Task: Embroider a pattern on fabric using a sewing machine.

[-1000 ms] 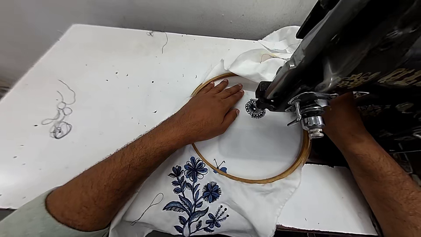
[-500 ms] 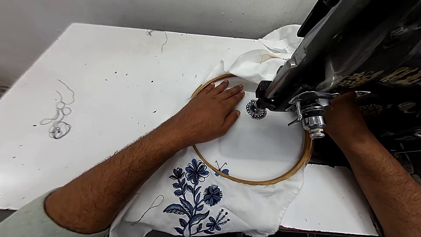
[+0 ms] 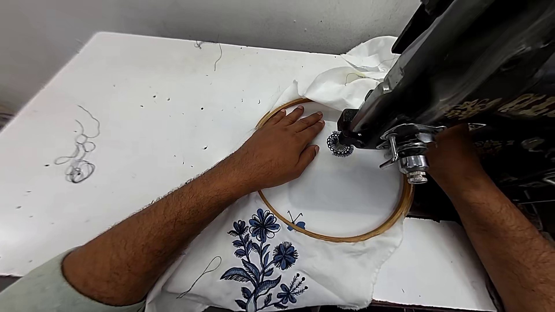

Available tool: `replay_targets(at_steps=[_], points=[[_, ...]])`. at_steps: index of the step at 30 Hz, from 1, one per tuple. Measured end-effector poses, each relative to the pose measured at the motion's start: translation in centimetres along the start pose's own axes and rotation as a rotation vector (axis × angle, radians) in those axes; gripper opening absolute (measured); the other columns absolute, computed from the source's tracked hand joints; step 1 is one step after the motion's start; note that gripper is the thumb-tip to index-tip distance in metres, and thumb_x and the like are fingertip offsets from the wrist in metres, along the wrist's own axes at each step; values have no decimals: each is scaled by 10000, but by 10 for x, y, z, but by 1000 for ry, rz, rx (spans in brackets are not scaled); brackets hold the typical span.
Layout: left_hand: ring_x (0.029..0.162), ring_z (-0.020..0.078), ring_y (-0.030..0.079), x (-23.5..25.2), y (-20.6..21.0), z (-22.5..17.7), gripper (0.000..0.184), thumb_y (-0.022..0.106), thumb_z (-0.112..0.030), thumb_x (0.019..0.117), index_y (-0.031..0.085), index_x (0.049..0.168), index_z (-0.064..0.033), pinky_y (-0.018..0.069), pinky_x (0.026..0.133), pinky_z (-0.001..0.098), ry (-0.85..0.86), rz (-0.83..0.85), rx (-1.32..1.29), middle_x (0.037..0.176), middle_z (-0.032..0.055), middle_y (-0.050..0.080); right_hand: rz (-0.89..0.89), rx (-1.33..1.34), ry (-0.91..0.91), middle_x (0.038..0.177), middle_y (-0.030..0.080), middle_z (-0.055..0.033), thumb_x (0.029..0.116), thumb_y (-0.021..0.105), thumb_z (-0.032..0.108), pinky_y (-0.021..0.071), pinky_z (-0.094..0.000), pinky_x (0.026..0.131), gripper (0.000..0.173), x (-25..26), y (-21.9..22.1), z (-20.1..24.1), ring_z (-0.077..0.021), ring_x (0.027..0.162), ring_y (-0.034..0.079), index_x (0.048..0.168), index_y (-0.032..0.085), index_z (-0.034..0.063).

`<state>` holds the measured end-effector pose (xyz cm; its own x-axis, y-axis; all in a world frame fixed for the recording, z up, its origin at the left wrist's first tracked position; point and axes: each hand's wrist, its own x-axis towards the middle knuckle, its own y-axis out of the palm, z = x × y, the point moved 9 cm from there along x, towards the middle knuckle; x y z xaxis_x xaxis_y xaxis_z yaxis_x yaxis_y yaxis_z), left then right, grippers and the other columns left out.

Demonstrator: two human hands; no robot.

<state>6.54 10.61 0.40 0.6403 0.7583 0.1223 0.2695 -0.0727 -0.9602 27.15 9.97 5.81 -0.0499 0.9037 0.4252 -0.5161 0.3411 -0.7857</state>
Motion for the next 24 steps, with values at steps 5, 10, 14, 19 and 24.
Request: replay_targets(at_steps=[5, 10, 14, 19, 24], points=[[1549, 285, 295, -5, 0, -3, 567, 282, -379, 1090, 457, 1559, -112, 207, 1256, 537, 3, 19, 20, 1650, 48, 379, 40, -9, 44, 940, 615, -118, 959, 649, 238, 447, -350, 802, 256, -2, 0, 0, -117, 883, 560, 999, 644, -15], [1541, 283, 315, 0, 1, -2, 561, 278, -377, 1091, 476, 1547, -116, 216, 1253, 536, -2, -10, 10, 1638, 50, 401, 9, 21, 14, 945, 611, -76, 962, 648, 286, 445, -279, 819, 289, 1, 0, -2, -50, 896, 552, 1039, 649, 7], [1548, 281, 298, -5, 0, -3, 567, 278, -382, 1090, 456, 1560, -118, 213, 1255, 535, -6, 25, 19, 1648, 45, 382, 27, -6, 19, 943, 627, -118, 960, 647, 245, 455, -346, 816, 266, -2, 1, 0, -114, 893, 572, 1016, 651, -15], [1543, 291, 310, -2, 1, -4, 567, 289, -379, 1087, 472, 1548, -104, 210, 1253, 540, -3, 4, 11, 1639, 53, 398, 15, -3, 4, 916, 614, -93, 952, 646, 282, 443, -293, 797, 293, 0, -1, -2, -68, 867, 553, 1003, 650, -7], [1548, 285, 299, -4, 1, -4, 570, 279, -383, 1090, 460, 1557, -110, 207, 1255, 537, -4, 17, 15, 1648, 47, 383, 36, -15, 40, 917, 602, -113, 961, 643, 261, 434, -328, 798, 290, -3, -1, 0, -100, 871, 544, 990, 635, -28]])
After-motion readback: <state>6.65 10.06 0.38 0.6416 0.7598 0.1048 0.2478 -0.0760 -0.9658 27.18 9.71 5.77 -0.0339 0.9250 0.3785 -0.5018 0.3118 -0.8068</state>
